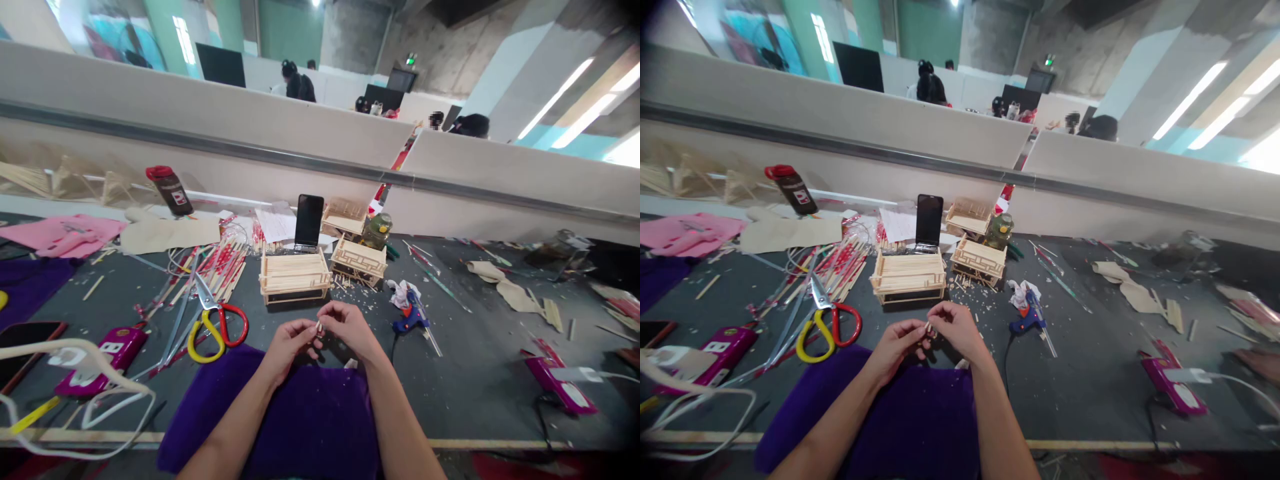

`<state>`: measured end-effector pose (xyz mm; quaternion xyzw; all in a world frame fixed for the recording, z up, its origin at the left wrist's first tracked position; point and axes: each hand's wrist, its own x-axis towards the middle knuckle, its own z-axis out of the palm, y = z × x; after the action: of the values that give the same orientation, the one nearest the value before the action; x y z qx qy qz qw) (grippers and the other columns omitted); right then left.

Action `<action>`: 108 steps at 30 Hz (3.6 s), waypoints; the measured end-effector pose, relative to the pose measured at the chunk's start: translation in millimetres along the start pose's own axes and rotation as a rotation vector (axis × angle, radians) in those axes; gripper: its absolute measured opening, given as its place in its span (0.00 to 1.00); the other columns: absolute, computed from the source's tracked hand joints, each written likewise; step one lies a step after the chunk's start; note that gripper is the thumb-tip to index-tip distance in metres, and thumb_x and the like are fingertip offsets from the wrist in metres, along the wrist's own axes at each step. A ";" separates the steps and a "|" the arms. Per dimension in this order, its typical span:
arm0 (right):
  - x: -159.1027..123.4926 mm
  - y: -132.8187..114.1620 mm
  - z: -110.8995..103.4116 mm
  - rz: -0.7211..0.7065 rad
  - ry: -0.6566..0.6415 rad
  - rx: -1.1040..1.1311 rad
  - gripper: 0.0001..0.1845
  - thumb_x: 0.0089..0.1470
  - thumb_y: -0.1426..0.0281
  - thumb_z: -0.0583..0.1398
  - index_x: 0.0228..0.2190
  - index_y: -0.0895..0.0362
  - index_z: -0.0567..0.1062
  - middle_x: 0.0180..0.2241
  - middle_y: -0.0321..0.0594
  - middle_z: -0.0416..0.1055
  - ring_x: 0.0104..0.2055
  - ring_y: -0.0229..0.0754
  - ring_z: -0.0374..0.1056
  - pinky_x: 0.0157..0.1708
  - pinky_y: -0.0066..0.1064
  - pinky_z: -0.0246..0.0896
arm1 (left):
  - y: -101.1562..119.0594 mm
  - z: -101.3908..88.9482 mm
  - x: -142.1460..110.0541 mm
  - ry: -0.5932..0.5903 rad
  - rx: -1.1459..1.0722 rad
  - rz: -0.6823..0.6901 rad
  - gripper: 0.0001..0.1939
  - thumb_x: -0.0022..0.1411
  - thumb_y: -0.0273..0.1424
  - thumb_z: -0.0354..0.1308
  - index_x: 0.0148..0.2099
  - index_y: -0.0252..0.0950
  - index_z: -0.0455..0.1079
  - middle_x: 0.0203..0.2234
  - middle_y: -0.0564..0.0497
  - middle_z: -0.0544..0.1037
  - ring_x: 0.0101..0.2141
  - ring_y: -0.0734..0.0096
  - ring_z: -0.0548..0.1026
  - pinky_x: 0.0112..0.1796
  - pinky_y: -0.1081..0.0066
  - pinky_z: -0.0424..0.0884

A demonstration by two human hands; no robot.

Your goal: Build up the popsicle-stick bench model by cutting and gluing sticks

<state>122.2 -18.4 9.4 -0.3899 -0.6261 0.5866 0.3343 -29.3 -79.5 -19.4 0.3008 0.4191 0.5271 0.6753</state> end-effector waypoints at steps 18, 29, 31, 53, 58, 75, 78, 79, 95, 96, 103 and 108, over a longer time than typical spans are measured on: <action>-3.5 15.2 14.2 0.030 0.196 0.125 0.12 0.48 0.62 0.65 0.33 0.58 0.78 0.19 0.31 0.68 0.19 0.32 0.59 0.18 0.23 0.53 | -3.3 -1.8 1.8 0.067 0.010 0.001 0.18 0.50 0.40 0.69 0.33 0.28 0.76 0.27 0.46 0.79 0.23 0.75 0.74 0.23 0.76 0.72; -4.7 14.8 17.5 0.136 0.165 0.287 0.15 0.43 0.59 0.69 0.25 0.59 0.78 0.17 0.32 0.69 0.18 0.30 0.57 0.16 0.21 0.48 | -3.4 -0.3 0.9 0.068 0.048 0.039 0.17 0.52 0.41 0.68 0.32 0.29 0.76 0.25 0.48 0.77 0.22 0.75 0.73 0.23 0.76 0.72; -4.9 15.7 17.6 0.176 0.163 0.394 0.15 0.43 0.59 0.69 0.25 0.59 0.77 0.18 0.33 0.69 0.17 0.29 0.55 0.15 0.20 0.45 | -2.1 0.9 -0.4 0.033 0.046 0.062 0.18 0.53 0.41 0.67 0.35 0.29 0.77 0.27 0.47 0.79 0.24 0.73 0.74 0.24 0.75 0.73; -8.5 15.1 40.2 0.131 0.276 0.529 0.18 0.44 0.58 0.69 0.27 0.59 0.74 0.18 0.29 0.66 0.15 0.27 0.53 0.14 0.20 0.44 | 0.3 2.8 -0.3 0.088 0.113 0.166 0.17 0.53 0.41 0.67 0.32 0.31 0.76 0.21 0.49 0.77 0.22 0.74 0.73 0.24 0.75 0.71; -7.6 19.8 45.4 0.083 0.356 0.448 0.18 0.46 0.57 0.68 0.27 0.59 0.73 0.18 0.29 0.65 0.15 0.27 0.52 0.15 0.21 0.45 | 1.5 4.6 -1.2 0.110 0.136 0.164 0.17 0.52 0.42 0.67 0.33 0.31 0.77 0.22 0.48 0.78 0.22 0.74 0.73 0.24 0.75 0.71; -20.0 31.8 7.5 -0.126 0.169 -0.610 0.08 0.54 0.72 0.59 0.32 0.53 0.79 0.33 0.40 0.73 0.37 0.43 0.69 0.39 0.32 0.61 | -2.8 -0.4 2.4 0.223 0.111 0.157 0.17 0.50 0.42 0.68 0.29 0.31 0.76 0.19 0.51 0.75 0.20 0.76 0.72 0.24 0.76 0.71; -24.9 35.6 14.7 -0.135 0.086 -0.789 0.10 0.56 0.74 0.57 0.33 0.52 0.79 0.34 0.41 0.73 0.39 0.44 0.69 0.38 0.30 0.61 | -2.5 -0.5 2.1 0.246 0.142 0.178 0.17 0.49 0.43 0.68 0.28 0.32 0.75 0.20 0.52 0.75 0.20 0.76 0.72 0.23 0.76 0.70; -25.5 37.3 15.6 -0.138 0.090 -0.834 0.11 0.57 0.74 0.56 0.32 0.52 0.78 0.33 0.41 0.72 0.39 0.44 0.69 0.38 0.30 0.61 | -2.5 -0.5 1.9 0.249 0.155 0.184 0.17 0.48 0.43 0.68 0.28 0.32 0.75 0.20 0.52 0.75 0.20 0.76 0.72 0.23 0.76 0.70; -11.1 18.2 14.3 -0.018 0.259 0.025 0.10 0.46 0.61 0.66 0.27 0.55 0.80 0.22 0.35 0.74 0.23 0.38 0.63 0.24 0.28 0.58 | -2.2 1.7 -1.4 0.148 0.320 0.217 0.18 0.52 0.45 0.66 0.30 0.32 0.75 0.18 0.52 0.73 0.20 0.74 0.71 0.23 0.75 0.69; -11.4 17.7 15.2 0.028 0.251 0.096 0.12 0.44 0.60 0.67 0.26 0.56 0.79 0.20 0.34 0.71 0.20 0.35 0.60 0.21 0.26 0.55 | -2.2 1.8 -1.6 0.126 0.301 0.200 0.19 0.51 0.45 0.66 0.30 0.32 0.75 0.19 0.52 0.74 0.21 0.73 0.71 0.23 0.74 0.70; -15.2 16.3 15.0 0.144 0.170 0.434 0.18 0.40 0.58 0.71 0.26 0.60 0.77 0.20 0.36 0.71 0.17 0.29 0.54 0.15 0.21 0.46 | 1.8 5.1 -3.6 0.030 0.191 0.173 0.21 0.53 0.47 0.65 0.30 0.31 0.75 0.23 0.50 0.75 0.22 0.75 0.72 0.23 0.75 0.70; -16.0 15.1 17.0 0.144 0.183 0.444 0.17 0.40 0.60 0.71 0.26 0.61 0.77 0.19 0.35 0.71 0.16 0.28 0.55 0.15 0.21 0.46 | 0.7 4.0 -3.6 0.021 0.179 0.156 0.19 0.53 0.45 0.66 0.31 0.31 0.76 0.23 0.50 0.75 0.23 0.75 0.72 0.23 0.75 0.71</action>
<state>116.4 -40.4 -6.5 -0.4019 -0.4195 0.6946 0.4243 -26.4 -82.6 -16.1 0.3861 0.4469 0.5417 0.5981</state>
